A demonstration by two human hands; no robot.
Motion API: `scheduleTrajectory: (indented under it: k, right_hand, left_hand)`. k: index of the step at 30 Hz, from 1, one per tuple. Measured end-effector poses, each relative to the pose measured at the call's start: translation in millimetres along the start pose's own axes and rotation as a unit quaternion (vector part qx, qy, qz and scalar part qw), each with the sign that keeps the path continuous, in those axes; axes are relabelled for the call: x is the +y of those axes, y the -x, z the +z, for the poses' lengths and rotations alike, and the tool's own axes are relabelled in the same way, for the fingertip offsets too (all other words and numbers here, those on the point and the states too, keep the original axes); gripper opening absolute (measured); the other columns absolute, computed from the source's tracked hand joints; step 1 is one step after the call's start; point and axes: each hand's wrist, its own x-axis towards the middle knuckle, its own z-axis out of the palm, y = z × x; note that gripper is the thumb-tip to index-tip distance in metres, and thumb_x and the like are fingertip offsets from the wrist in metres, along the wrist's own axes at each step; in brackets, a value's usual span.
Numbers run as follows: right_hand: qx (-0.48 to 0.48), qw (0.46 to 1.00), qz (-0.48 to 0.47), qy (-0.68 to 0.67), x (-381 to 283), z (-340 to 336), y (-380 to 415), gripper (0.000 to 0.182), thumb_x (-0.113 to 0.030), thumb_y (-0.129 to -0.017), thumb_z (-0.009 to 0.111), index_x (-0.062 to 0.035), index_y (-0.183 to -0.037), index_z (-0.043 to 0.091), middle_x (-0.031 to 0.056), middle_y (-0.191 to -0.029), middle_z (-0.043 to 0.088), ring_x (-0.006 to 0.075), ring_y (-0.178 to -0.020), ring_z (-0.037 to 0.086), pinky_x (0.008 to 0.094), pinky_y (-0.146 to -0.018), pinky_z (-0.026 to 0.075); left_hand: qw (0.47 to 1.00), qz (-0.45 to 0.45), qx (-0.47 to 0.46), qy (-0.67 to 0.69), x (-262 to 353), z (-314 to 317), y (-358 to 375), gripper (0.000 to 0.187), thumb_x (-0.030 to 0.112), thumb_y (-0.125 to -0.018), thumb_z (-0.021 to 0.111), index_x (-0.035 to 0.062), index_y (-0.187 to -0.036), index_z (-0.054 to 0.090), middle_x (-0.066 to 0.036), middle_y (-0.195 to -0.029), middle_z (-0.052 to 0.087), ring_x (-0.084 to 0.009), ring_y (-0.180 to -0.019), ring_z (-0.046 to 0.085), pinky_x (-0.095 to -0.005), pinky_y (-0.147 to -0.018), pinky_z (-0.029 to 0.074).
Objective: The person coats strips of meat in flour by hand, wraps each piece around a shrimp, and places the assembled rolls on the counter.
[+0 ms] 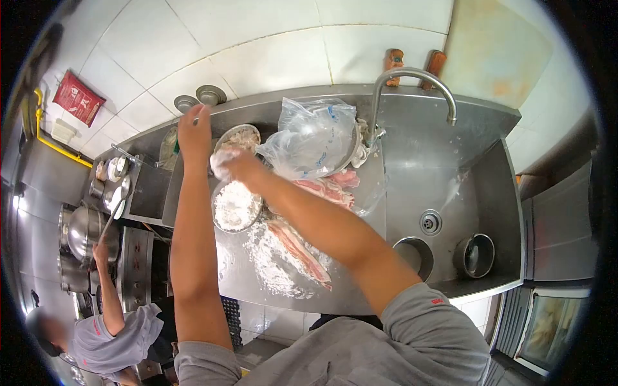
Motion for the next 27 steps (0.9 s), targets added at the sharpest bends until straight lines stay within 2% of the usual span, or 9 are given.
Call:
scheduleTrajectory:
  k: [3, 5, 7, 9, 11, 14, 18, 23, 27]
  right_hand:
    - [-0.004, 0.999, -0.012, -0.03, -37.8, -35.1, -16.7, 0.046, -0.007, -0.078, 0.066, -0.0094, -0.122, 0.054, 0.0088, -0.102, 0.063, 0.0161, -0.086, 0.06, 0.0287, -0.067, 0.049]
    - [0.04, 0.995, -0.039, 0.078, -74.3, -62.9, -5.3, 0.045, -0.009, -0.079, 0.066, -0.0091, -0.122, 0.053, 0.008, -0.103, 0.063, 0.0165, -0.087, 0.06, 0.0295, -0.069, 0.048]
    - [0.054, 0.99, -0.065, 0.109, -85.1, -102.7, -6.6, 0.048, -0.011, -0.078, 0.067, -0.0101, -0.125, 0.052, 0.0082, -0.105, 0.062, 0.0166, -0.087, 0.059, 0.031, -0.069, 0.047]
    - [0.107, 0.98, -0.057, 0.155, -83.4, -139.6, -9.7, 0.058, -0.013, -0.073, 0.072, -0.008, -0.127, 0.052, 0.0102, -0.103, 0.064, 0.0182, -0.086, 0.062, 0.0324, -0.065, 0.049]
    - [0.142, 0.965, -0.031, 0.218, -72.9, -165.4, -5.7, 0.058, -0.015, -0.073, 0.071, -0.0093, -0.127, 0.052, 0.01, -0.104, 0.064, 0.0184, -0.086, 0.062, 0.0328, -0.068, 0.049]
    - [0.146, 0.909, -0.019, 0.39, -60.9, -179.9, 7.2, 0.057, -0.015, -0.073, 0.069, -0.0112, -0.127, 0.052, 0.0117, -0.106, 0.063, 0.0225, -0.089, 0.062, 0.0353, -0.074, 0.05]
    - [0.118, 0.719, -0.16, 0.666, -13.2, -209.9, -1.0, 0.054, -0.01, -0.073, 0.067, -0.0112, -0.125, 0.053, 0.0171, -0.107, 0.061, 0.0322, -0.096, 0.06, 0.0404, -0.084, 0.048]
    - [0.098, 0.702, -0.095, 0.699, 0.6, -206.2, 12.8, 0.049, -0.01, -0.074, 0.064, -0.011, -0.122, 0.055, 0.0207, -0.109, 0.059, 0.0377, -0.101, 0.057, 0.0427, -0.089, 0.046]
    - [0.081, 0.734, -0.117, 0.664, -28.0, -206.5, 16.3, 0.047, -0.011, -0.076, 0.062, -0.0104, -0.122, 0.056, 0.0208, -0.11, 0.06, 0.0365, -0.102, 0.058, 0.0418, -0.089, 0.046]
  left_hand:
    - [0.952, -0.234, 0.036, 0.194, 20.3, -7.7, 31.6, 0.036, 0.027, -0.086, 0.06, -0.0026, -0.107, 0.061, -0.017, -0.102, 0.062, -0.027, -0.092, 0.058, -0.0358, -0.086, 0.043]
    - [0.911, -0.302, 0.022, 0.281, 5.2, 19.7, 66.6, 0.044, 0.029, -0.084, 0.062, -0.0066, -0.109, 0.058, -0.017, -0.102, 0.061, -0.024, -0.092, 0.057, -0.0345, -0.084, 0.043]
    - [0.884, -0.37, -0.127, 0.254, 27.9, 30.8, 94.6, 0.054, 0.034, -0.082, 0.065, -0.0063, -0.116, 0.055, -0.017, -0.108, 0.06, -0.0237, -0.095, 0.056, -0.0346, -0.084, 0.043]
    - [0.833, -0.465, -0.142, 0.265, 66.4, 47.4, 111.0, 0.053, 0.035, -0.078, 0.068, -0.0053, -0.111, 0.057, -0.019, -0.102, 0.061, -0.0247, -0.094, 0.057, -0.0358, -0.081, 0.044]
    - [0.837, -0.434, -0.199, 0.268, 27.4, 97.8, 137.9, 0.054, 0.035, -0.081, 0.067, -0.0014, -0.118, 0.052, -0.016, -0.108, 0.059, -0.0267, -0.096, 0.057, -0.0382, -0.071, 0.05]
    - [0.901, -0.334, -0.23, 0.153, 56.6, 88.4, 125.1, 0.038, 0.028, -0.075, 0.068, -0.0041, -0.092, 0.057, -0.022, -0.087, 0.062, -0.0333, -0.086, 0.059, -0.0397, -0.077, 0.045]
    - [0.944, -0.247, -0.205, 0.076, 49.8, 107.5, 114.4, 0.034, 0.021, -0.074, 0.064, -0.0046, -0.094, 0.056, -0.026, -0.091, 0.062, -0.0403, -0.089, 0.059, -0.0433, -0.078, 0.045]
    - [0.961, -0.208, -0.165, 0.075, 47.3, 122.7, 123.2, 0.034, 0.029, -0.074, 0.068, -0.0011, -0.086, 0.055, -0.021, -0.082, 0.061, -0.0346, -0.079, 0.06, -0.0407, -0.071, 0.045]
    - [0.952, -0.222, -0.191, 0.093, 58.7, 104.7, 120.3, 0.039, 0.03, -0.077, 0.067, -0.0021, -0.097, 0.057, -0.019, -0.089, 0.062, -0.0325, -0.086, 0.06, -0.039, -0.077, 0.046]
